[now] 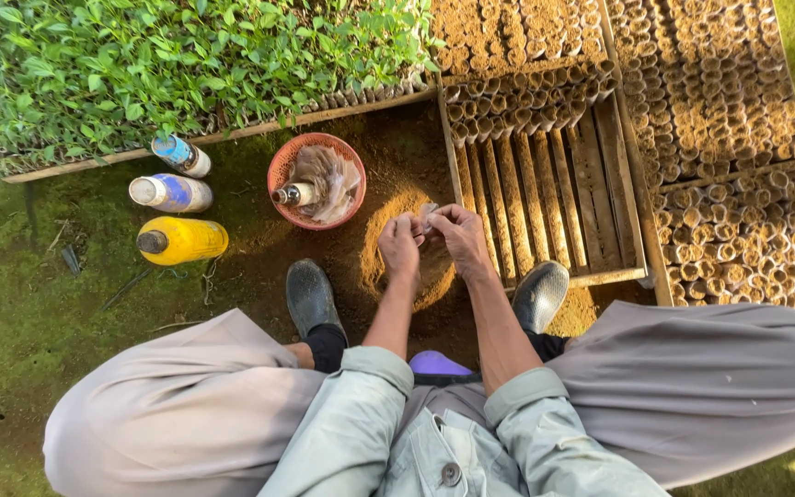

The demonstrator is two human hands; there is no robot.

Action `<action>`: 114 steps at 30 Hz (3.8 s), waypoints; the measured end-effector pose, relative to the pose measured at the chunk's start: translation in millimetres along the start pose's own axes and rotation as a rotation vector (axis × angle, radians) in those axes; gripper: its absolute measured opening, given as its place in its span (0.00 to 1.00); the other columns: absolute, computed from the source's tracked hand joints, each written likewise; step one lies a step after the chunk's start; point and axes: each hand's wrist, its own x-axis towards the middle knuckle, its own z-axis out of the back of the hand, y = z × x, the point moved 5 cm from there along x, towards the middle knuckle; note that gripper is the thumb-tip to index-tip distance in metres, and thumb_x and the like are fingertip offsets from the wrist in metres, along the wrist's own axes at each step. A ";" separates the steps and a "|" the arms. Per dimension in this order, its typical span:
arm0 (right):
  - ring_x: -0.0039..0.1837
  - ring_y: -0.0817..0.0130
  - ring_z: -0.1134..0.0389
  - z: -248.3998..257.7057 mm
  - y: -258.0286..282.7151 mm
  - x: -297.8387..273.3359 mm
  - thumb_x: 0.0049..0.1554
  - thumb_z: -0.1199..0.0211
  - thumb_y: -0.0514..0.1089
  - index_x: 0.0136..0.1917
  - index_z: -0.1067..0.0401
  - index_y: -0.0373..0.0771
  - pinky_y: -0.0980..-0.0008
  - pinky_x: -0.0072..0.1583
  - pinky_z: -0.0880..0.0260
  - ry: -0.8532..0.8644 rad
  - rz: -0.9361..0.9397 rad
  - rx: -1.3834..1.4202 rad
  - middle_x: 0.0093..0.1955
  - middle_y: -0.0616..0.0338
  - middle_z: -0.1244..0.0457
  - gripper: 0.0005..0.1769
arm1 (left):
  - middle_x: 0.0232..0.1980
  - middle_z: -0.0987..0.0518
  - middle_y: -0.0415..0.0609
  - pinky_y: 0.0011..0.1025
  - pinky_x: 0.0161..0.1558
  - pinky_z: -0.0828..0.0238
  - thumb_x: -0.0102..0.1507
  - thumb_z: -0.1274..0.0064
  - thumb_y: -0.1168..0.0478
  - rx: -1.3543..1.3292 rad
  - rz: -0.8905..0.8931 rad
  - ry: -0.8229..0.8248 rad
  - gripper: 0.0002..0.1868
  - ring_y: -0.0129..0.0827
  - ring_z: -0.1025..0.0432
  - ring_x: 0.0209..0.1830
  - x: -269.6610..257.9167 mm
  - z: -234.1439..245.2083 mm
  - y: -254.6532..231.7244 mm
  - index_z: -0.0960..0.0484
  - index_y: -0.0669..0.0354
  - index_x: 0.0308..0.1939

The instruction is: The person sits on a small stool and fills small biodegradable pots with soil from a pile on the ground. They use both hands to scoop soil and pack it into the pots, then place the filled pots into a wooden tray. The person repeats this process for multiple pots.

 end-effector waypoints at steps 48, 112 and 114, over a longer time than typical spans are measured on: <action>0.28 0.75 0.33 -23.5 -16.5 5.9 0.47 0.34 0.36 0.39 0.22 0.39 0.76 0.36 0.31 -0.078 0.147 -0.397 0.28 0.62 0.38 0.04 | 0.22 0.21 0.45 0.24 0.24 0.25 0.64 0.40 0.60 -0.407 0.402 0.100 0.06 0.27 0.27 0.17 21.1 5.9 30.6 0.18 0.52 0.31; 0.53 0.62 0.25 -18.6 -94.9 -3.6 0.45 0.27 0.53 0.45 0.17 0.65 0.61 0.55 0.23 0.179 -0.302 -0.857 0.46 0.67 0.27 0.12 | 0.39 0.16 0.54 0.40 0.42 0.15 0.69 0.53 0.41 -0.589 0.605 0.137 0.21 0.45 0.18 0.37 66.7 26.5 44.5 0.19 0.54 0.40; 0.34 0.73 0.33 -16.3 -56.7 -1.4 0.48 0.32 0.33 0.49 0.22 0.29 0.77 0.33 0.29 0.067 -0.209 -0.293 0.37 0.50 0.33 0.13 | 0.38 0.16 0.57 0.41 0.40 0.15 0.69 0.54 0.43 -0.587 0.580 0.108 0.21 0.47 0.18 0.34 72.6 26.7 51.0 0.20 0.57 0.42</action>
